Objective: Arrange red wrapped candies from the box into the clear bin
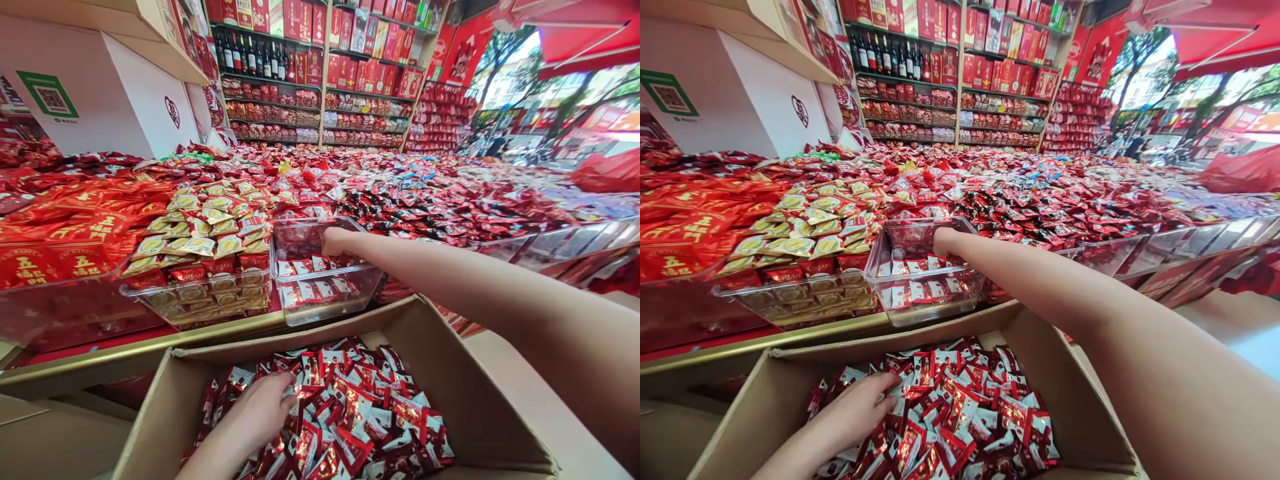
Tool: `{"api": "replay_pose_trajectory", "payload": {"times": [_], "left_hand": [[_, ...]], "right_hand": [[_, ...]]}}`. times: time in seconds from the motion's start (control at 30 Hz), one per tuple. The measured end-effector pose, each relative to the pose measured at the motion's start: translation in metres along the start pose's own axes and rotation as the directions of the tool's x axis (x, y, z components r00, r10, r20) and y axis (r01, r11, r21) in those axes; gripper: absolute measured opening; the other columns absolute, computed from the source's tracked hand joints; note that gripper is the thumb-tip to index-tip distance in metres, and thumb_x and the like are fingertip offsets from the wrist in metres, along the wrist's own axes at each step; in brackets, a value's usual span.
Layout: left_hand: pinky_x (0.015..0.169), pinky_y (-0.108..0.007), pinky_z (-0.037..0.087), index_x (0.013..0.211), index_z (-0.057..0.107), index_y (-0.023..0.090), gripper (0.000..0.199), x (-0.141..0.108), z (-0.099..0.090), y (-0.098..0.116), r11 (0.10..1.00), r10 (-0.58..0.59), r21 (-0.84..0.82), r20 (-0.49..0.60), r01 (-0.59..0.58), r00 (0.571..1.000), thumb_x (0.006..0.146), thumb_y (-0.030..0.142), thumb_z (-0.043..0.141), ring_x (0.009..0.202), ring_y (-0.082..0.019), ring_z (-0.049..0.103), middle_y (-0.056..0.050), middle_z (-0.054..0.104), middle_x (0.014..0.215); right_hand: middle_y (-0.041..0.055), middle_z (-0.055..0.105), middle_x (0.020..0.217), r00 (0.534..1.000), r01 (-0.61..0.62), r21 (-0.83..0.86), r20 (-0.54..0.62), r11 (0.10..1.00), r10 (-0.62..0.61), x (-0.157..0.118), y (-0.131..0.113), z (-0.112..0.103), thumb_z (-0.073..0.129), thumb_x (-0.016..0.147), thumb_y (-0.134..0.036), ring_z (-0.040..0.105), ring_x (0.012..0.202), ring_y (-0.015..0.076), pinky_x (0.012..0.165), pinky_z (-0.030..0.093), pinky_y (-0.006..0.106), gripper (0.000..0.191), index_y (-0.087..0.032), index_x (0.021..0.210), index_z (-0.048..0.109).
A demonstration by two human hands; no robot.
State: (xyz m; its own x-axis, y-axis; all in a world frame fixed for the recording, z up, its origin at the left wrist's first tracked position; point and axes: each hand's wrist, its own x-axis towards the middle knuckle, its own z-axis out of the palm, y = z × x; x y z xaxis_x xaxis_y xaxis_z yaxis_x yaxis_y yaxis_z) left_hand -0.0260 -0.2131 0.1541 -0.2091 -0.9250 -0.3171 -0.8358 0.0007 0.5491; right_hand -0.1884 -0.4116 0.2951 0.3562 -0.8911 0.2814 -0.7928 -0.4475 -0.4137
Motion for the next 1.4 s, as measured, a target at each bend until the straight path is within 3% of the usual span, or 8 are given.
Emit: {"api": "replay_pose_trajectory", "payload": {"times": [0.17, 0.3, 0.4, 0.6, 0.77, 1.0, 1.3, 1.4], "left_hand": [[0.085, -0.044, 0.041, 0.106, 0.057, 0.017, 0.038, 0.002, 0.006, -0.026, 0.977, -0.139, 0.176, 0.076, 0.124, 0.987, 0.069, 0.02, 0.062, 0.098, -0.026, 0.057, -0.01, 0.063, 0.103], [0.085, -0.043, 0.043, 0.116, 0.048, 0.018, 0.04, 0.011, 0.018, -0.025, 0.967, -0.182, 0.183, 0.019, 0.176, 0.983, 0.078, 0.031, 0.056, 0.097, -0.02, 0.056, -0.006, 0.058, 0.109], [0.086, -0.045, 0.042, 0.108, 0.052, 0.016, 0.031, 0.02, 0.019, -0.026, 0.968, -0.19, 0.151, -0.094, 0.202, 0.977, 0.082, 0.032, 0.051, 0.099, -0.02, 0.055, -0.006, 0.058, 0.109], [0.088, -0.03, 0.041, 0.102, 0.058, 0.022, 0.025, 0.009, -0.005, 0.005, 0.998, 0.055, 0.003, -0.107, -0.055, 0.993, 0.078, 0.027, 0.053, 0.098, -0.017, 0.057, -0.002, 0.063, 0.105], [0.088, -0.027, 0.041, 0.109, 0.054, 0.023, 0.034, -0.01, -0.008, 0.049, 0.915, 0.249, -0.303, -0.099, -0.267, 0.964, 0.079, 0.039, 0.05, 0.102, -0.018, 0.055, -0.002, 0.059, 0.114], [0.065, -0.025, 0.046, 0.117, 0.027, 0.024, 0.047, -0.019, 0.006, 0.064, 0.614, 0.147, -0.775, -0.073, -0.148, 0.987, 0.079, 0.031, 0.053, 0.065, -0.011, 0.057, 0.003, 0.064, 0.073], [0.065, -0.023, 0.045, 0.125, 0.022, 0.028, 0.063, -0.02, 0.004, 0.075, 0.58, 0.037, -0.794, -0.199, -0.184, 0.979, 0.074, 0.032, 0.058, 0.066, -0.01, 0.057, 0.001, 0.065, 0.086], [0.076, -0.027, 0.045, 0.114, 0.044, 0.022, 0.045, -0.014, 0.01, 0.071, 0.601, 0.036, -0.784, -0.165, -0.154, 0.986, 0.073, 0.037, 0.057, 0.079, -0.015, 0.058, -0.001, 0.065, 0.089]], "right_hand": [[0.0034, 0.06, 0.069, 0.978, 0.21, -0.028, -0.007, 0.977, -0.21, -0.034, -0.035, -0.046, 0.057, 0.072, -0.016, 0.053, 0.066, 0.0115, 0.067, 0.04, 0.026, 0.009, -0.01, 0.076, 0.062], [0.0014, 0.06, 0.073, 0.806, 0.592, 0.091, -0.094, 0.801, -0.585, -0.111, -0.051, -0.056, 0.048, 0.079, -0.02, 0.051, 0.066, 0.009, 0.065, 0.04, 0.022, 0.015, -0.013, 0.083, 0.06], [0.0045, 0.06, 0.077, 0.706, 0.676, 0.2, 0.1, 0.709, -0.701, -0.169, -0.034, -0.026, 0.042, 0.083, -0.021, 0.051, 0.071, 0.0111, 0.065, 0.041, 0.023, 0.019, -0.013, 0.085, 0.06], [0.0045, 0.06, 0.076, 0.915, 0.001, 0.487, 0.352, 0.873, -0.198, -0.213, 0.026, 0.059, 0.048, 0.081, -0.032, 0.054, 0.069, 0.0136, 0.063, 0.041, 0.027, 0.019, -0.016, 0.085, 0.058], [0.0006, 0.055, 0.077, 0.793, -0.585, 0.788, 0.605, 0.191, -0.066, -0.211, 0.03, 0.07, 0.044, 0.075, -0.059, 0.055, 0.06, 0.0112, 0.05, 0.042, 0.024, 0.043, -0.019, 0.091, 0.046], [-0.0048, 0.054, 0.051, 0.848, -0.529, 0.846, 0.525, 0.065, 0.071, -0.205, 0.014, 0.058, 0.067, 0.062, -0.043, 0.048, 0.045, 0.0062, 0.042, 0.034, 0.017, 0.036, -0.016, 0.069, 0.044], [-0.0034, 0.058, 0.051, 0.871, -0.46, 0.886, 0.464, -0.062, 0.161, -0.209, 0.011, 0.059, 0.066, 0.065, -0.043, 0.049, 0.045, 0.0053, 0.048, 0.035, 0.018, 0.035, -0.016, 0.065, 0.045], [-0.0019, 0.06, 0.055, 0.887, -0.424, 0.905, 0.423, -0.036, 0.186, -0.21, 0.005, 0.059, 0.065, 0.065, -0.044, 0.053, 0.05, 0.0088, 0.053, 0.041, 0.022, 0.035, -0.016, 0.067, 0.045]]}}
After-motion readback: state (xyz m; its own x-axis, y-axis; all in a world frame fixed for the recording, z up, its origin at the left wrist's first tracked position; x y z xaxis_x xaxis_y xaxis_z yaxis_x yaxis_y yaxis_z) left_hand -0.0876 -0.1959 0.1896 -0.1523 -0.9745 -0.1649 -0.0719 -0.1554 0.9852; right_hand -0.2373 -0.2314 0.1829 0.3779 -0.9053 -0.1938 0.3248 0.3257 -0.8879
